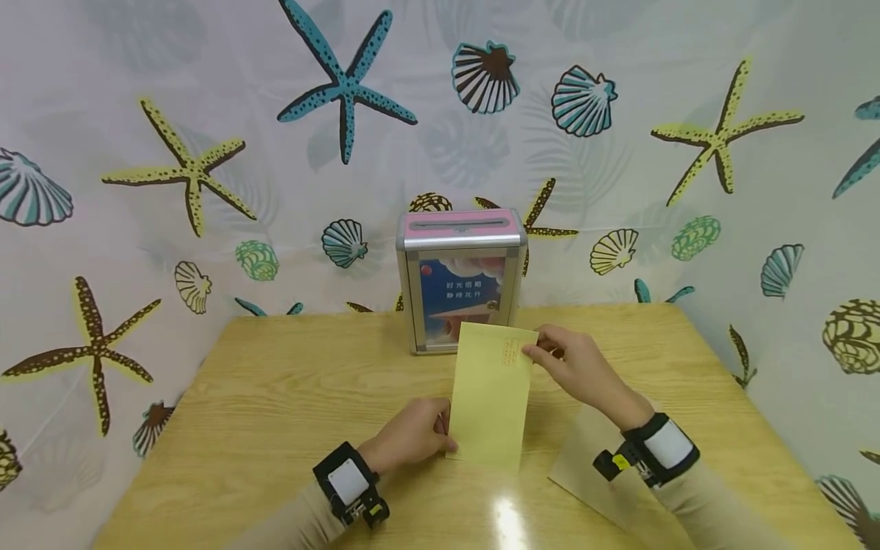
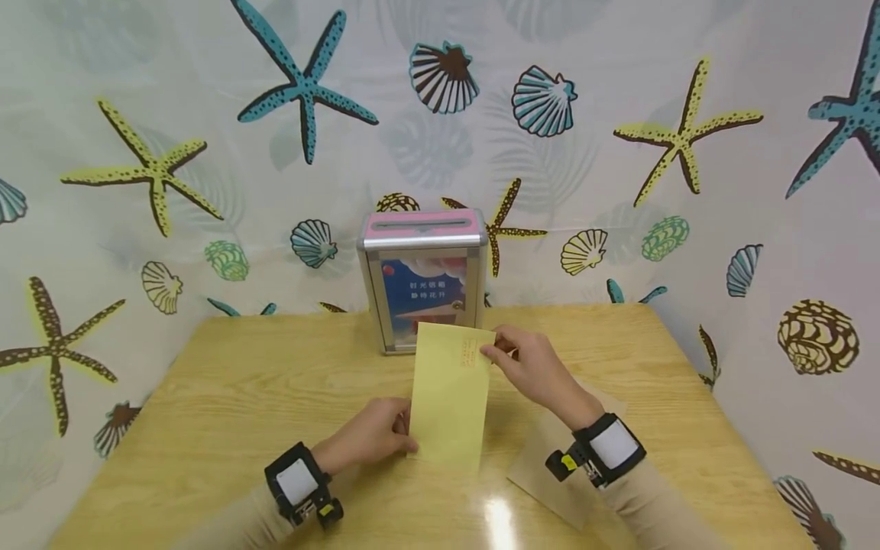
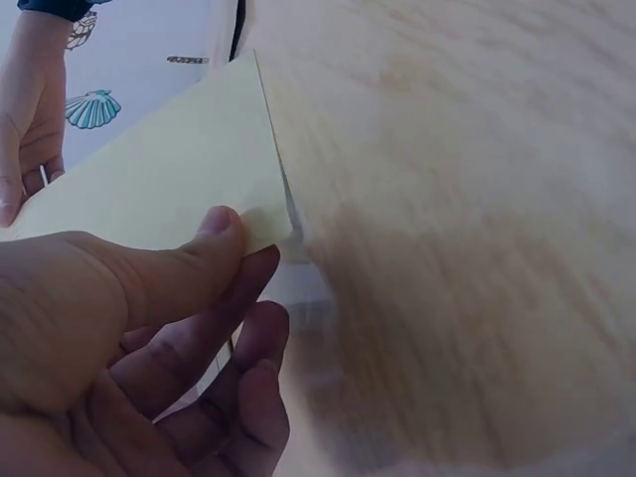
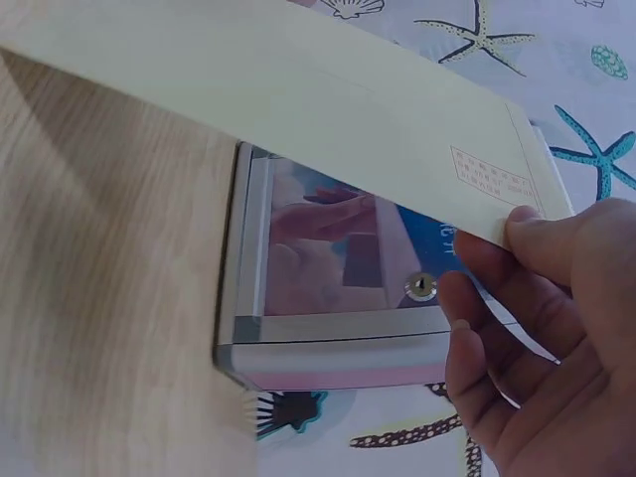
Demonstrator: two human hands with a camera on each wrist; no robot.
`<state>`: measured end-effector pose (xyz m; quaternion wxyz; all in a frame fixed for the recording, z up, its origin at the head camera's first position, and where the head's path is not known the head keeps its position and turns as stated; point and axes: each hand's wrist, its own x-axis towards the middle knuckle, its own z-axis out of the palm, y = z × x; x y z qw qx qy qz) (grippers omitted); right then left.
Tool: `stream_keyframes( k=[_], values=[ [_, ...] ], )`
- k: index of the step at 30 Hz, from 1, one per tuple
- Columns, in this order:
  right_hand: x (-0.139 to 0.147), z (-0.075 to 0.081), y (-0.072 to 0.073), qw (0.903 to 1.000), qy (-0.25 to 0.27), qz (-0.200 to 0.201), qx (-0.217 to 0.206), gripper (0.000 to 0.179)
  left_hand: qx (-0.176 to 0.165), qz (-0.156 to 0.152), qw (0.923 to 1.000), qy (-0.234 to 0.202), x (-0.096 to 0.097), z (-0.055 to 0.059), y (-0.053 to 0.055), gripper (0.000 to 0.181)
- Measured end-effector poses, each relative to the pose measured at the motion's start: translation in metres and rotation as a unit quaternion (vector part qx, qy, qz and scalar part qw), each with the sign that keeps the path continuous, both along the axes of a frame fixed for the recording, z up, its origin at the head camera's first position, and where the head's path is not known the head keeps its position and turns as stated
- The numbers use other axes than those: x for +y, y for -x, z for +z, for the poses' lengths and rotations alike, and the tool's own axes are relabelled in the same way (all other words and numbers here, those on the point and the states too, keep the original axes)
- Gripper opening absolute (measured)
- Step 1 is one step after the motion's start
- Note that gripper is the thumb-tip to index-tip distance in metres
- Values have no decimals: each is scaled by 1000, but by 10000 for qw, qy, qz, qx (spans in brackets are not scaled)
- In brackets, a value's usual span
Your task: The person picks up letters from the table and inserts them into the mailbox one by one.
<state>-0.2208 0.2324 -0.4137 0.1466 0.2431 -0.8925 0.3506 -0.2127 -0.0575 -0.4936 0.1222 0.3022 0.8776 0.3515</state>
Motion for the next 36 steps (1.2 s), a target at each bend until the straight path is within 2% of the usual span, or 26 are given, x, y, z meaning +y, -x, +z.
stream_keyframes(
  k=[3,7,12,19,24,31,36],
  values=[
    [-4,10,3,9998,-73,140,98,13,72,-47,9999,88,-2,4,3,19],
    [-7,28,10,9990,-182,307,269,12,372,-111,9991,192,-5,14,9,11],
    [-11,56,18,9974,-157,570,400,10,652,-37,9974,317,-8,38,17,10],
    [-12,86,23,9964,-63,569,621,14,1062,139,9940,226,-11,75,23,8],
    [-13,100,27,9955,-152,691,636,6,1483,346,9882,-187,-8,111,32,13],
    [-22,117,34,9928,-256,824,825,11,2202,581,9730,-385,-4,177,48,10],
    [-24,132,45,9904,-332,695,1149,15,2384,847,9658,-571,-7,213,63,9]
  ],
)
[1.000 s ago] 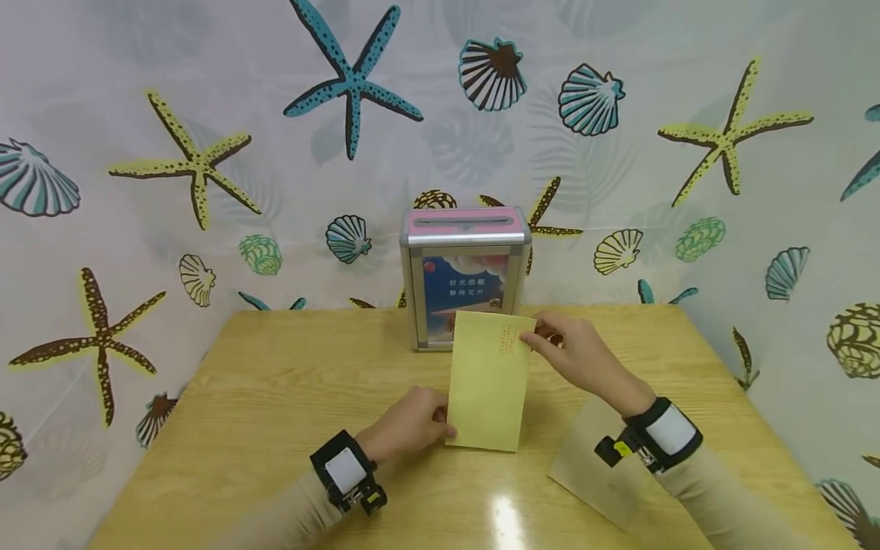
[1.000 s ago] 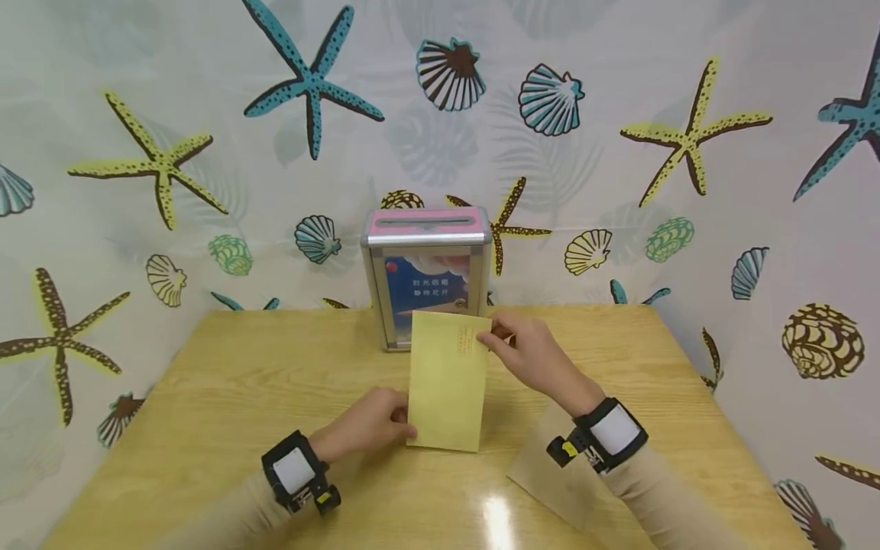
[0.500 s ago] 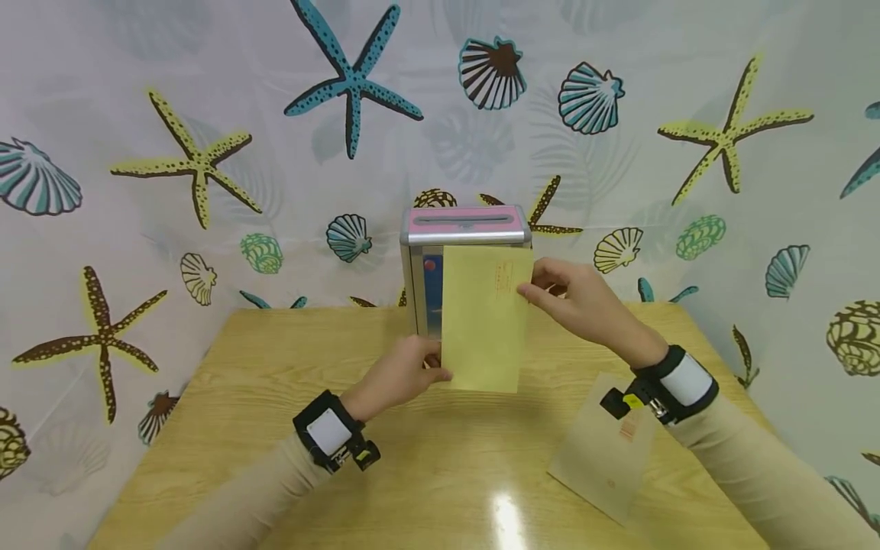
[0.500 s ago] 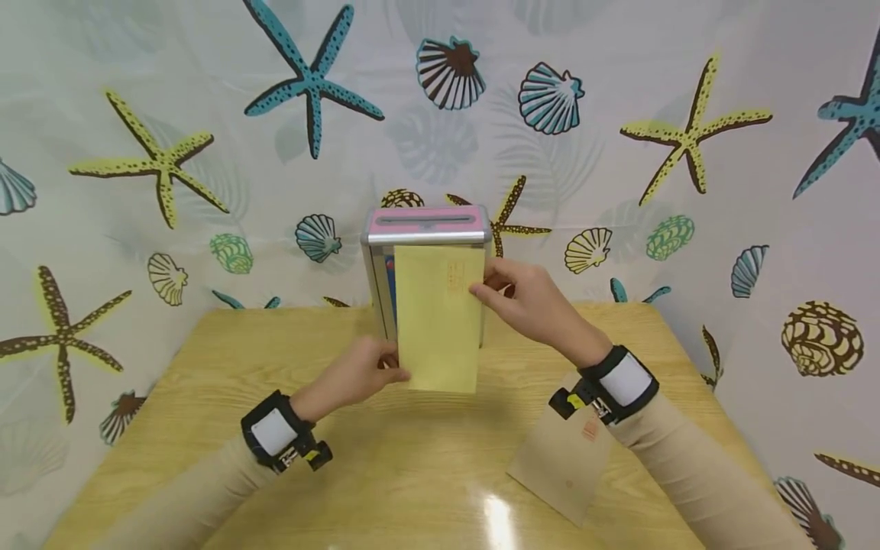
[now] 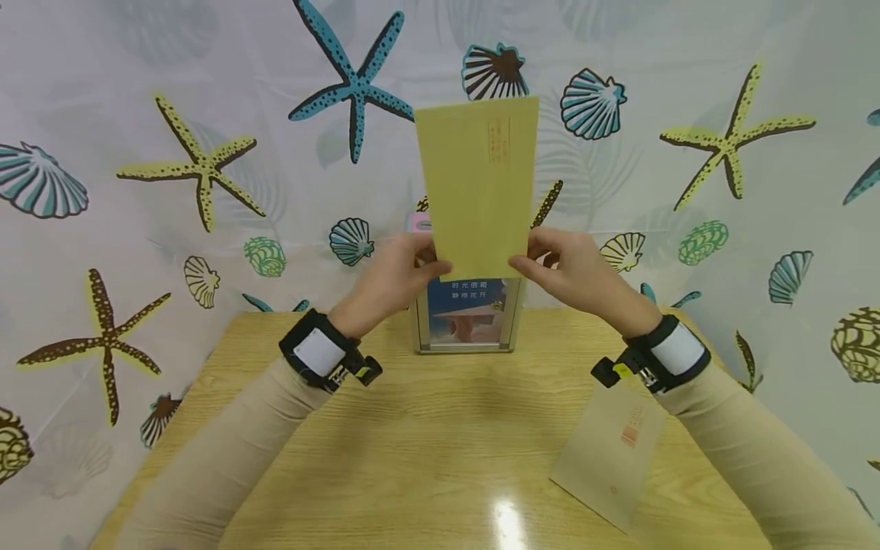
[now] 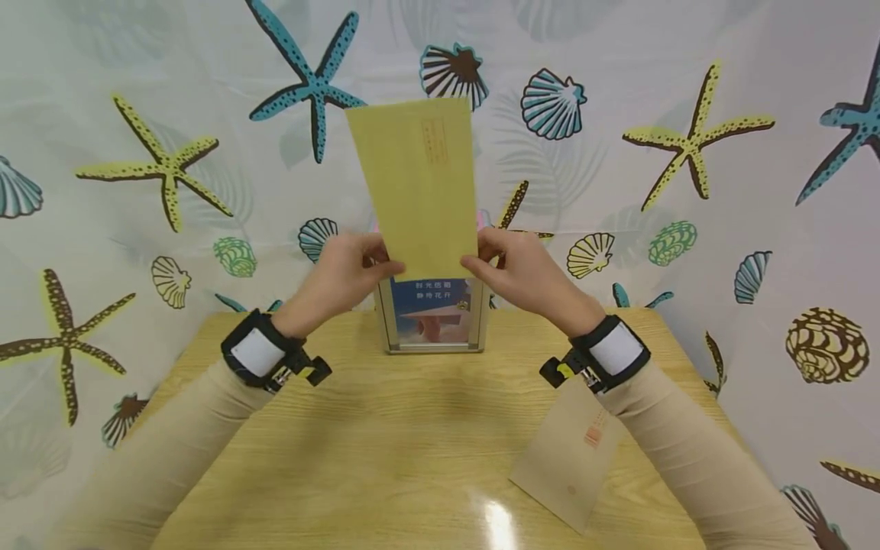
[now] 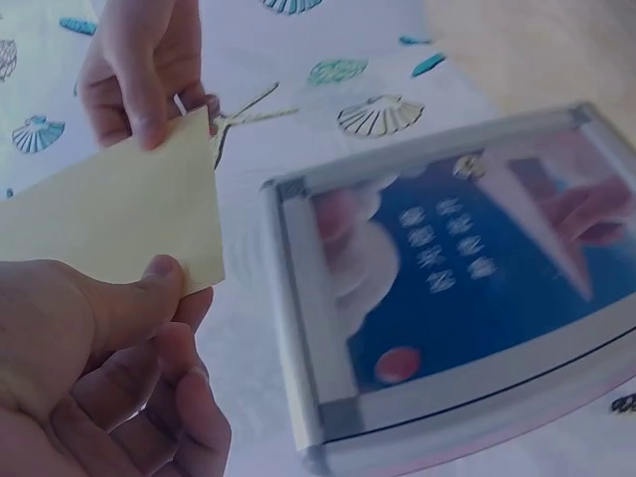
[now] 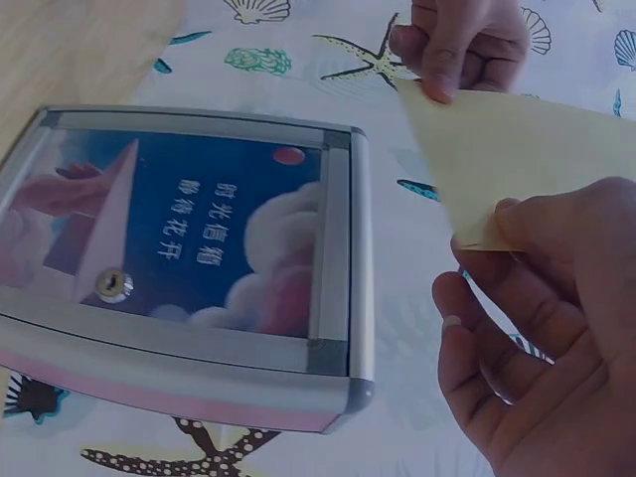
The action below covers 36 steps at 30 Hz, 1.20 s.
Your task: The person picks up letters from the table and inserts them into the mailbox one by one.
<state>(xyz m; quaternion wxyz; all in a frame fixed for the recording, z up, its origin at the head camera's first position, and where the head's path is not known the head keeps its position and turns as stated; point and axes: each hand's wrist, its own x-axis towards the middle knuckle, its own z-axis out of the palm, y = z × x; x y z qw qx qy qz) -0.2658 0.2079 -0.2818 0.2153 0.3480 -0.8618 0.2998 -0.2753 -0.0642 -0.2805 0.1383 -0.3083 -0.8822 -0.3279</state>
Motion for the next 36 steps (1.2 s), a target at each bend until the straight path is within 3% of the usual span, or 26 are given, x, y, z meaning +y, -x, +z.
stream_keyframes(
  k=[4,8,18,27,36],
  values=[
    [-1,11,11,9995,20,-115,310,8,293,156,9992,-217,-2,18,12,7],
    [-2,20,24,9983,44,-262,521,8,621,294,9972,-290,-2,29,25,8],
    [-1,41,52,9965,378,-659,341,10,699,610,9955,-178,1,47,58,11],
    [-9,42,69,9963,486,-694,155,9,394,760,9963,31,2,47,72,11],
    [-7,24,85,9935,521,-975,-281,11,95,709,9967,393,5,32,89,13]
  ],
)
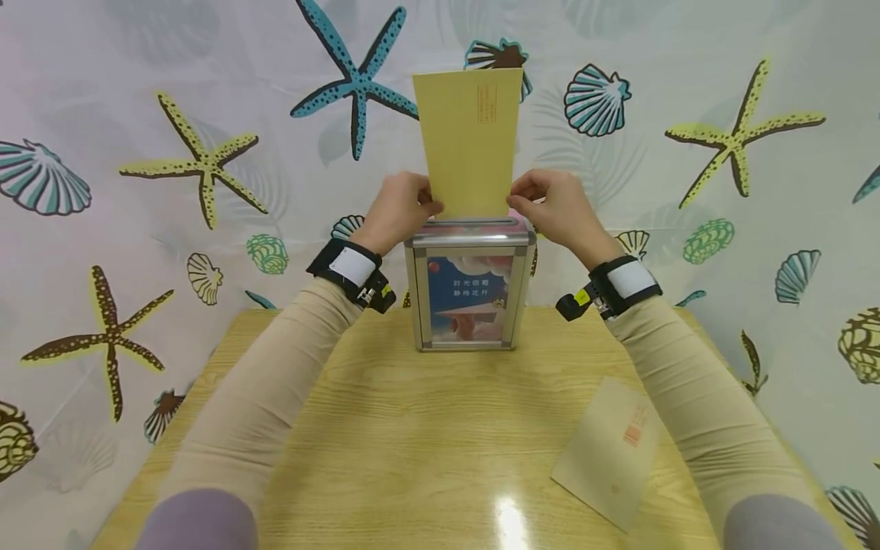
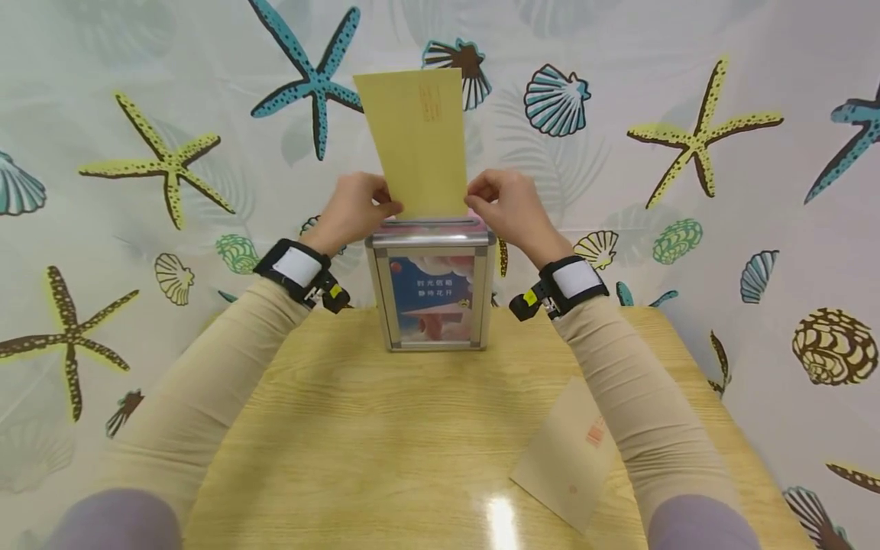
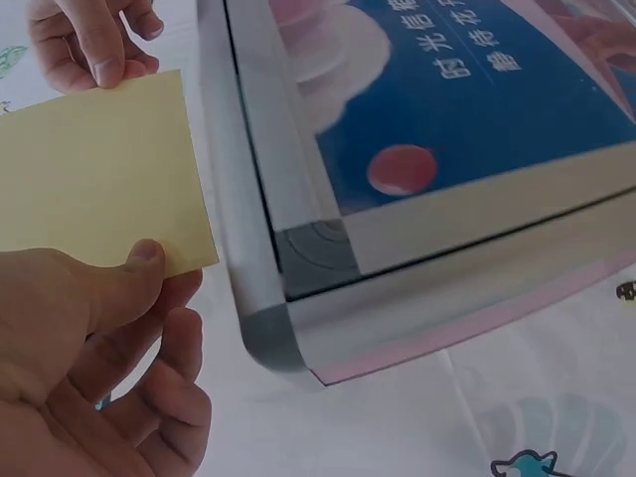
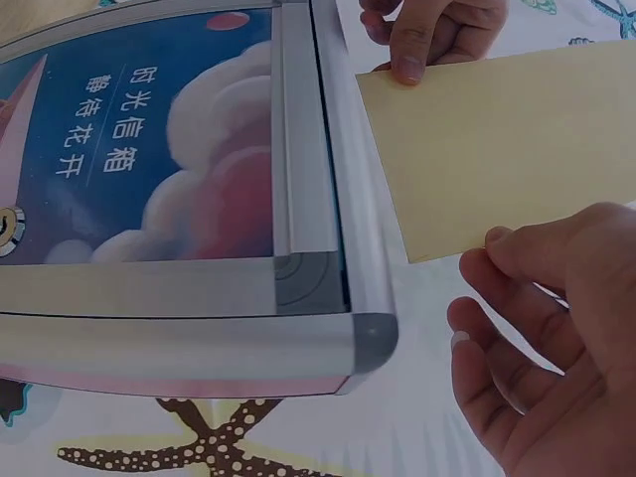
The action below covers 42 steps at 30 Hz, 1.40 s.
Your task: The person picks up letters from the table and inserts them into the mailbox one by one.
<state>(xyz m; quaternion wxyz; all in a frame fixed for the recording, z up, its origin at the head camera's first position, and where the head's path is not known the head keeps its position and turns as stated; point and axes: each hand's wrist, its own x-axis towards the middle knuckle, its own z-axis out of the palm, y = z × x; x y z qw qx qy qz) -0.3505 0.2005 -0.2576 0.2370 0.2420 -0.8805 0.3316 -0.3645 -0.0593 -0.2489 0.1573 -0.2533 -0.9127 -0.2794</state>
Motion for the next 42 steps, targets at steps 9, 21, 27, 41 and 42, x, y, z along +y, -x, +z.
stream_keyframes(
  k=[9,21,27,41,42],
  values=[
    [0,-10,2,9998,-80,-59,-197,9,-77,-123,9993,353,1,-6,8,12],
    [-4,11,-8,9987,272,38,424,14,-129,-54,9986,505,4,-9,10,16],
    [-9,29,-11,9952,431,8,875,15,-228,-21,9980,588,4,-7,13,19],
    [-4,17,-3,9930,224,-326,1117,13,-40,-213,9968,765,-1,4,10,11],
    [-3,17,-2,9928,214,-310,1137,13,-28,-249,9971,717,-2,6,9,11]
  ],
)
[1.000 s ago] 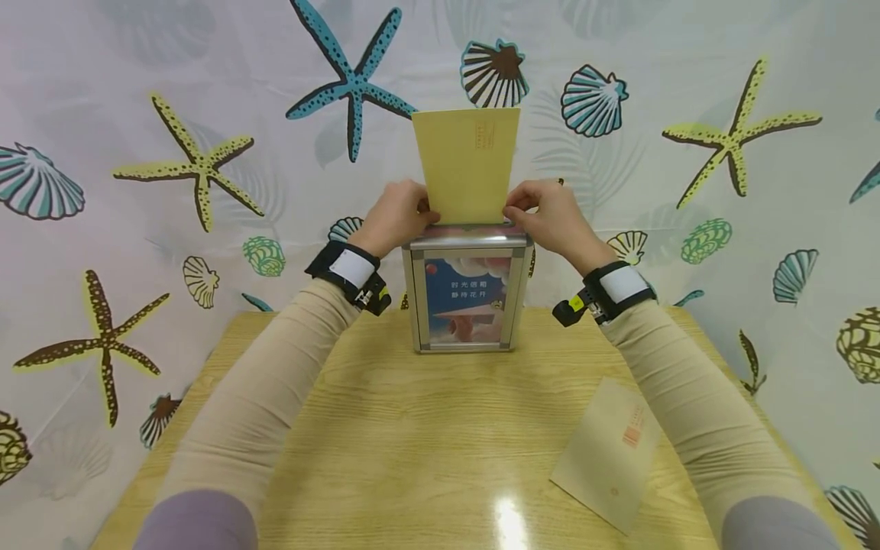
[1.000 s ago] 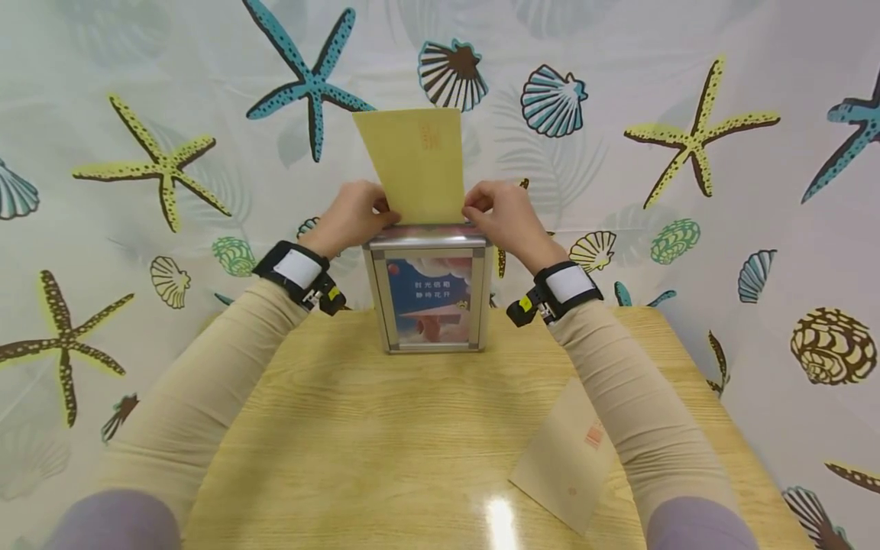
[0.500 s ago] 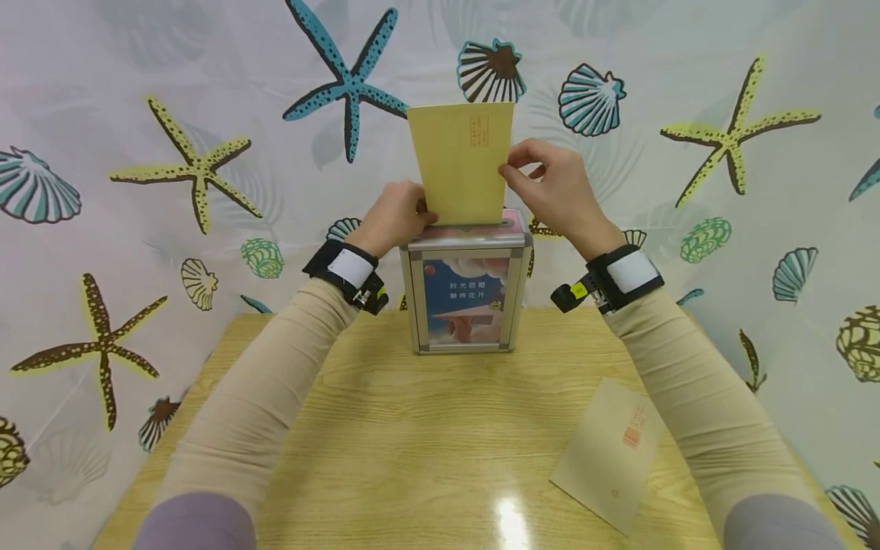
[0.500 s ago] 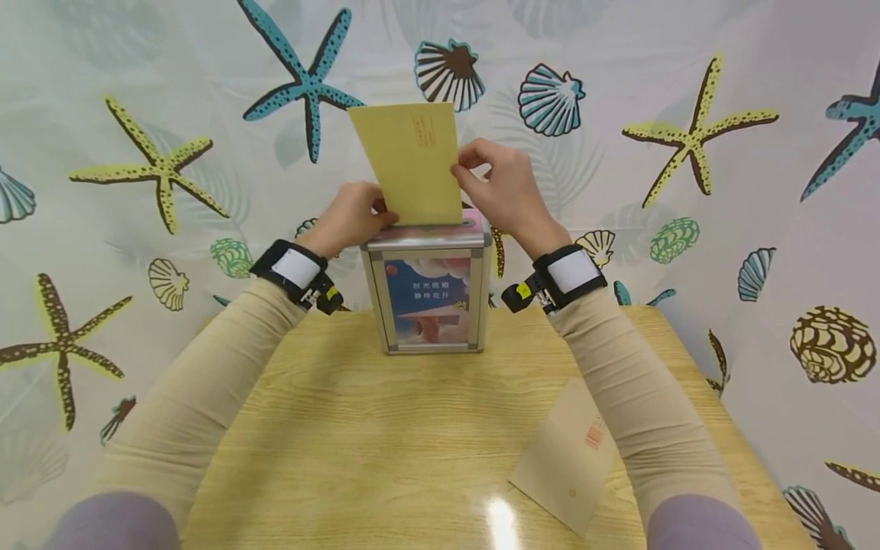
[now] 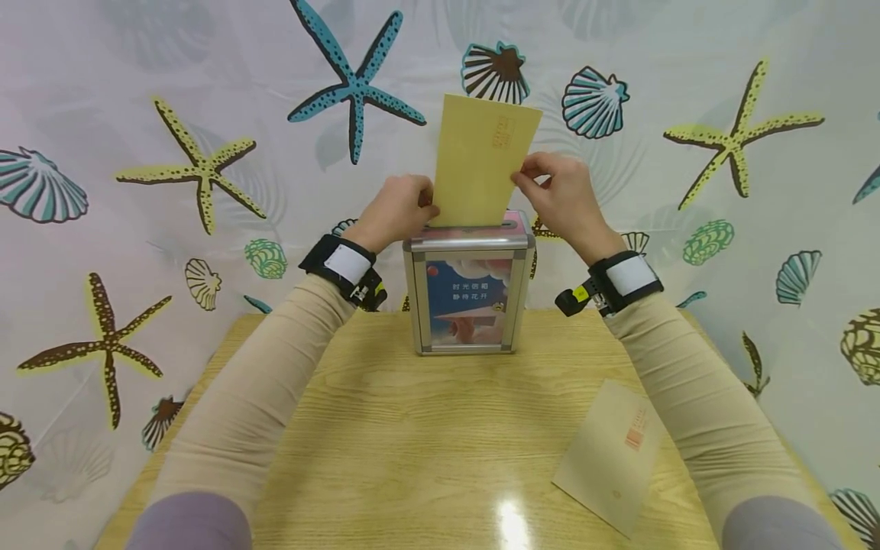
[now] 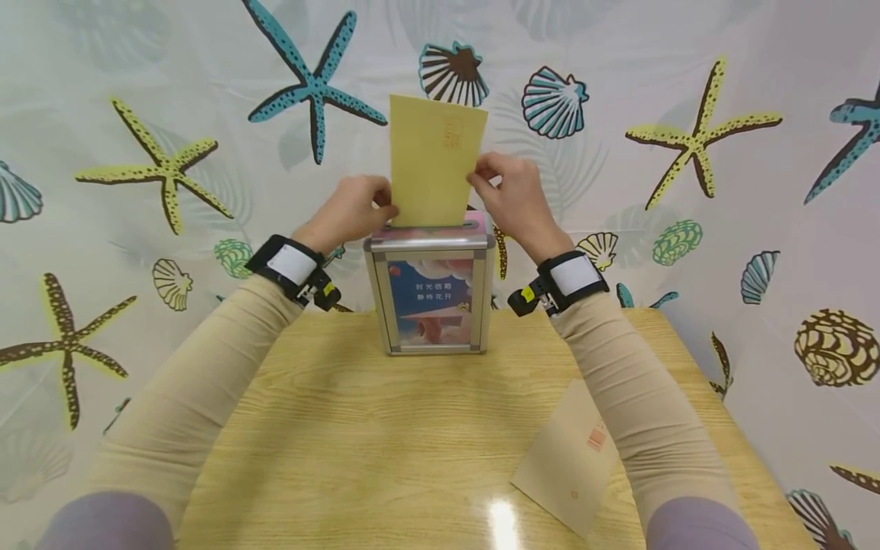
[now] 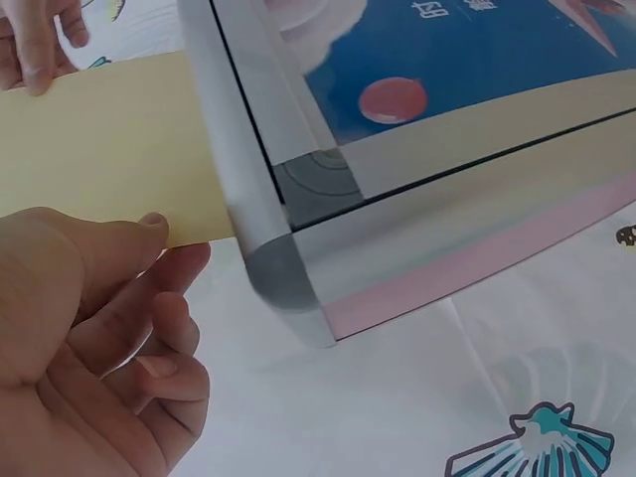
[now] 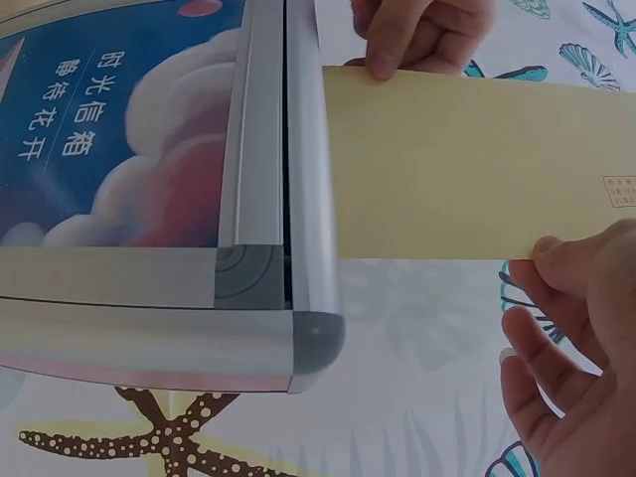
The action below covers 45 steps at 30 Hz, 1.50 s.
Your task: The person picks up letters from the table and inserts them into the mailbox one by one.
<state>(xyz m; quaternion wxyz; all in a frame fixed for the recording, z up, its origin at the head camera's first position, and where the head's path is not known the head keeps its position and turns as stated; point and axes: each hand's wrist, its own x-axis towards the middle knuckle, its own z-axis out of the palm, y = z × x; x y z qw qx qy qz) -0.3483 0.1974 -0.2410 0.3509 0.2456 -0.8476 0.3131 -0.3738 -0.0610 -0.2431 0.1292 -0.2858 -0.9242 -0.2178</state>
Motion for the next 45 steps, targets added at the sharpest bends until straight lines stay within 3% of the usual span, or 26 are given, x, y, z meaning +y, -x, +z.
stream_keyframes(
  k=[6,11,19,26,33,39,45],
  values=[
    [2,-5,5,9997,-134,136,133,10,89,-107,9993,-350,1,10,-3,12],
    [2,-12,8,9990,-386,182,-108,10,284,-66,9985,-467,3,17,-4,10],
    [2,-13,6,9987,-309,185,-373,14,-40,-199,9986,-489,3,5,-7,17],
    [1,-2,2,9997,83,238,-75,18,10,-167,9993,-332,5,-3,-4,21],
    [-2,5,1,9985,188,367,355,20,-172,23,9996,-238,7,-8,1,24],
    [0,3,4,9992,122,300,255,18,-216,-4,9996,-165,4,-6,4,22],
    [2,-8,10,9996,-26,197,-176,18,-67,-36,9992,-385,4,3,2,11]
  ],
)
